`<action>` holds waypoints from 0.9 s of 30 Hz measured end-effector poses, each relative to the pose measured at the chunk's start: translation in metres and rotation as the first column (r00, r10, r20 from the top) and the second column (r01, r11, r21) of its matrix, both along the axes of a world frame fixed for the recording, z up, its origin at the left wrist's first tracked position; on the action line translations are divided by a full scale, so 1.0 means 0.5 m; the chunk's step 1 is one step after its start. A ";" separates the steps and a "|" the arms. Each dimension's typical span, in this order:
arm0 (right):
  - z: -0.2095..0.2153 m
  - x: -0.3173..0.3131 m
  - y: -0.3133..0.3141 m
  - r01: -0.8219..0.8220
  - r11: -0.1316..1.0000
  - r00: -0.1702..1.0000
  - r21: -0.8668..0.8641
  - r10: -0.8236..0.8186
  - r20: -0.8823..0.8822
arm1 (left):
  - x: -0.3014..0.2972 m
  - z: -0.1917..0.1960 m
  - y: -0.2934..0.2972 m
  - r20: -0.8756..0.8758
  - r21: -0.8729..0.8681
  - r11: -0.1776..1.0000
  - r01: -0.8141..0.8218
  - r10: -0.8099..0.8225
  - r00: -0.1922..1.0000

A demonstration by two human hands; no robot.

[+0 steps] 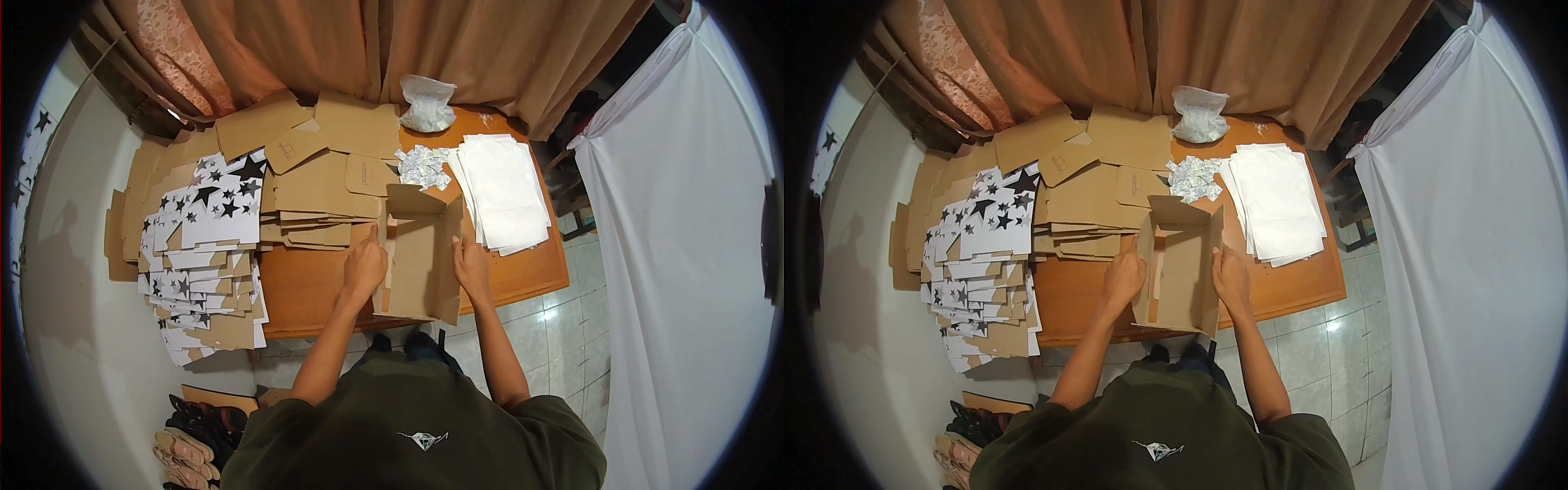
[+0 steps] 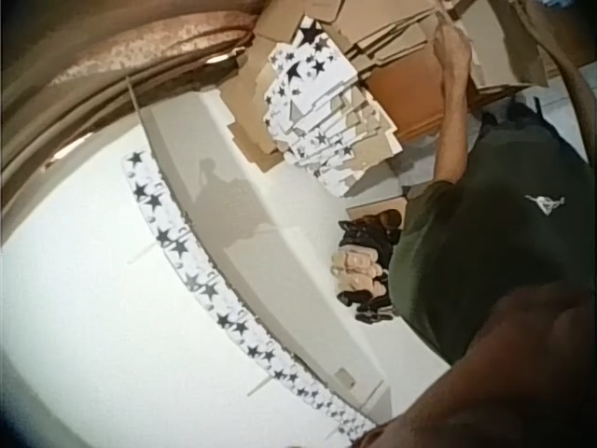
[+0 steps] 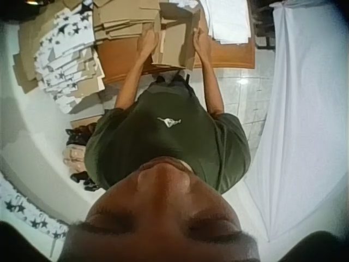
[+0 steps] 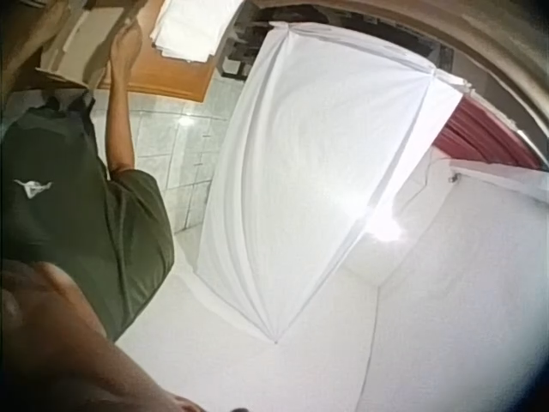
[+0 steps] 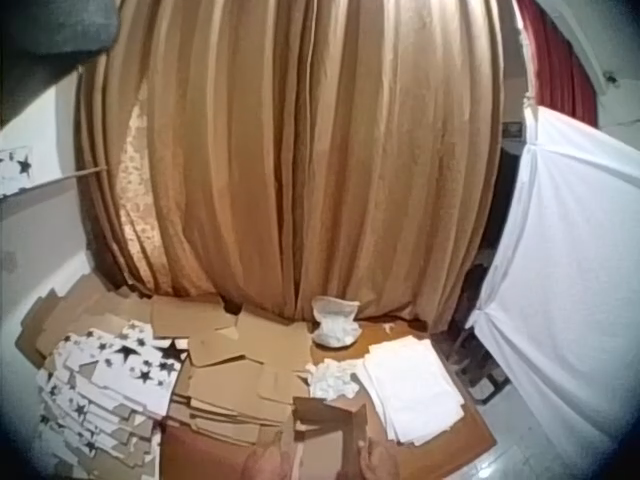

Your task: The person is assembling cardboard shoe boxes from flat templates, lining them with tissue paper, and stacking the completed boxes on a wall shelf.

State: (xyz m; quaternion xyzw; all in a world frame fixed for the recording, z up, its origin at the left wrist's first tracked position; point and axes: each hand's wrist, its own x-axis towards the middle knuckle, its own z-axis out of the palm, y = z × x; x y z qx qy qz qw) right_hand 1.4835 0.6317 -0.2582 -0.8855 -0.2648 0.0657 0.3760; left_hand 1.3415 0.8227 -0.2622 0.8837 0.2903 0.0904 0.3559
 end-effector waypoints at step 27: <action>-0.131 0.129 -0.023 -0.190 0.976 0.901 -0.111 0.128 -0.414 | 0.154 -0.102 -0.090 -0.014 -0.268 0.959 -0.095 0.094 0.995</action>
